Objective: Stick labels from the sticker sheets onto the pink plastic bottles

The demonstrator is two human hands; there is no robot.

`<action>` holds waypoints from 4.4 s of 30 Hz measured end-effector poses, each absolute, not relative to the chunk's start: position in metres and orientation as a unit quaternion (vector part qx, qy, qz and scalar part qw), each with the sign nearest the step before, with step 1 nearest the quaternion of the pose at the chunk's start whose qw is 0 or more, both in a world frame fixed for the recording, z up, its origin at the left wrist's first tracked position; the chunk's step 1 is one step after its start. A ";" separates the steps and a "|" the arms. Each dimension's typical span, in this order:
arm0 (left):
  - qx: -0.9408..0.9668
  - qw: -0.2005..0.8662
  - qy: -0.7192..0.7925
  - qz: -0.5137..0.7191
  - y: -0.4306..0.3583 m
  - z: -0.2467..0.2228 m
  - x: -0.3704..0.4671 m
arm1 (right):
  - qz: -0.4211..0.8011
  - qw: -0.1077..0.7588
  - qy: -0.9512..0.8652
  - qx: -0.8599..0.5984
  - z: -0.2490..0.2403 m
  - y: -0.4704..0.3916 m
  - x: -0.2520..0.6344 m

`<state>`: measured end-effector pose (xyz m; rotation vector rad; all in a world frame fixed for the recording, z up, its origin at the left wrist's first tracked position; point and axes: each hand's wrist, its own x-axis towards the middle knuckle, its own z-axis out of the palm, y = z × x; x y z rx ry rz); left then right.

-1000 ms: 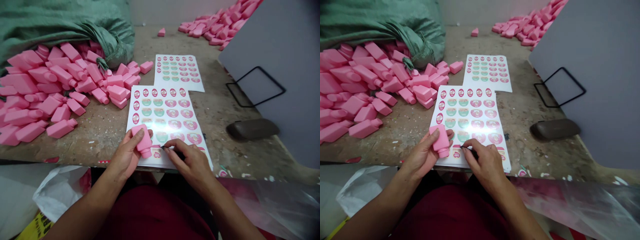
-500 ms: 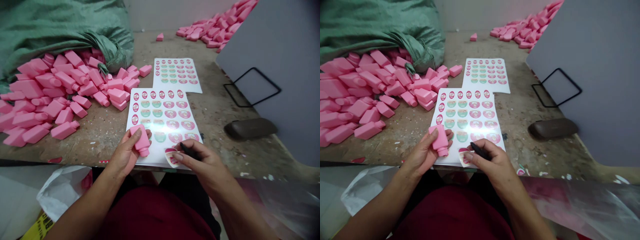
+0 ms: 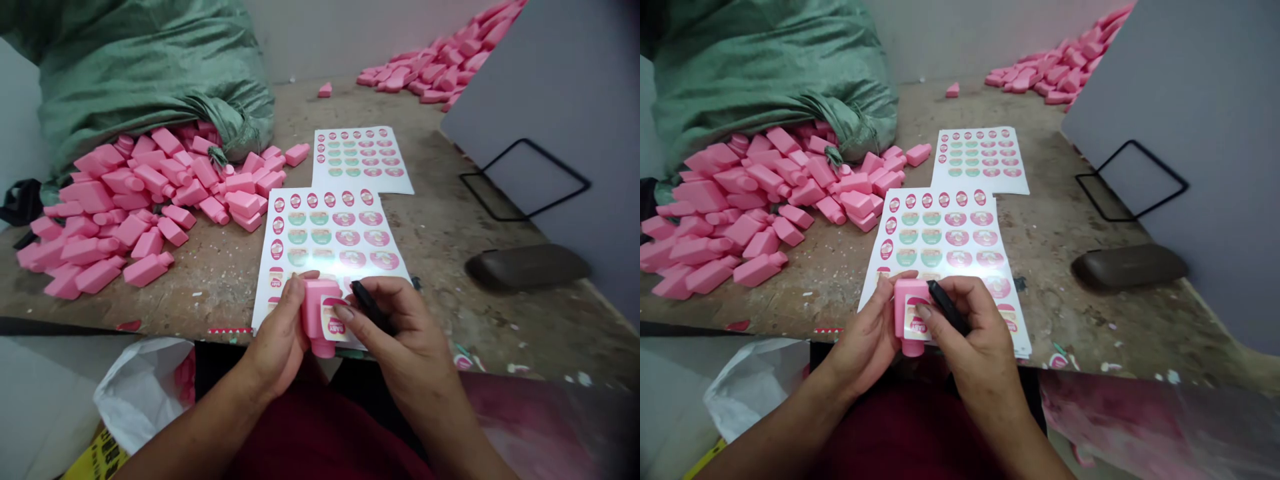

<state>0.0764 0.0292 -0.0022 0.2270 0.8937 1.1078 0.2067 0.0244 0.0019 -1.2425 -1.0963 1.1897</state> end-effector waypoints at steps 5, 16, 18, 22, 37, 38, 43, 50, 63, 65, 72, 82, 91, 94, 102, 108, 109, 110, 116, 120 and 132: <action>0.122 0.747 0.408 0.511 0.028 -0.005 0.078 | 0.459 0.523 -0.487 -0.528 0.001 0.024 0.206; 0.145 0.750 0.403 0.504 0.027 -0.009 0.078 | 0.443 0.503 -0.512 -0.537 -0.002 0.028 0.207; 0.150 0.751 0.402 0.502 0.027 -0.008 0.078 | 0.435 0.504 -0.517 -0.537 -0.002 0.028 0.207; 0.179 0.749 0.403 0.495 0.026 -0.005 0.076 | 0.397 0.494 -0.546 -0.548 -0.003 0.025 0.209; 0.173 0.764 0.439 0.439 0.022 -0.001 0.075 | 0.419 0.466 -0.504 -0.595 -0.007 0.036 0.235; 0.173 0.766 0.440 0.436 0.022 0.000 0.075 | 0.433 0.467 -0.492 -0.594 -0.006 0.036 0.236; 0.198 0.762 0.440 0.433 0.021 0.000 0.074 | 0.499 0.441 -0.497 -0.557 -0.004 0.037 0.235; 0.252 0.755 0.432 0.424 0.018 -0.005 0.072 | 0.496 0.445 -0.510 -0.544 -0.003 0.035 0.227; 0.246 0.709 0.463 0.471 0.017 -0.005 0.072 | 0.289 0.662 -0.428 -0.543 0.010 0.024 0.249; 0.216 0.733 0.440 0.472 0.016 -0.001 0.072 | 0.278 0.629 -0.481 -0.545 0.019 0.023 0.251; 0.152 0.766 0.382 0.494 0.017 0.006 0.081 | 0.450 0.485 -0.500 -0.559 0.004 0.017 0.231; 0.148 0.752 0.397 0.505 0.019 0.000 0.084 | 0.519 0.507 -0.425 -0.542 0.010 0.023 0.212; 0.194 0.734 0.413 0.503 0.018 -0.005 0.082 | 0.529 0.507 -0.407 -0.546 0.006 0.025 0.209; 0.198 0.731 0.418 0.501 0.019 -0.007 0.082 | 0.536 0.506 -0.407 -0.540 0.006 0.026 0.208; 0.204 0.740 0.416 0.488 0.019 -0.007 0.082 | 0.503 0.501 -0.437 -0.553 0.001 0.024 0.209; 0.216 0.736 0.417 0.488 0.019 -0.006 0.081 | 0.465 0.493 -0.462 -0.572 -0.001 0.022 0.210; 0.219 0.736 0.418 0.486 0.019 -0.006 0.081 | 0.461 0.493 -0.464 -0.573 -0.001 0.022 0.210; 0.222 0.737 0.418 0.483 0.018 -0.006 0.081 | 0.460 0.494 -0.465 -0.573 0.000 0.023 0.210; 0.206 0.747 0.410 0.482 0.017 -0.007 0.080 | 0.498 0.507 -0.440 -0.549 0.002 0.025 0.209; 0.184 0.753 0.397 0.492 0.019 -0.007 0.082 | 0.488 0.511 -0.441 -0.554 -0.001 0.024 0.210; 0.200 0.748 0.413 0.481 0.019 -0.005 0.081 | 0.480 0.494 -0.455 -0.565 0.001 0.024 0.210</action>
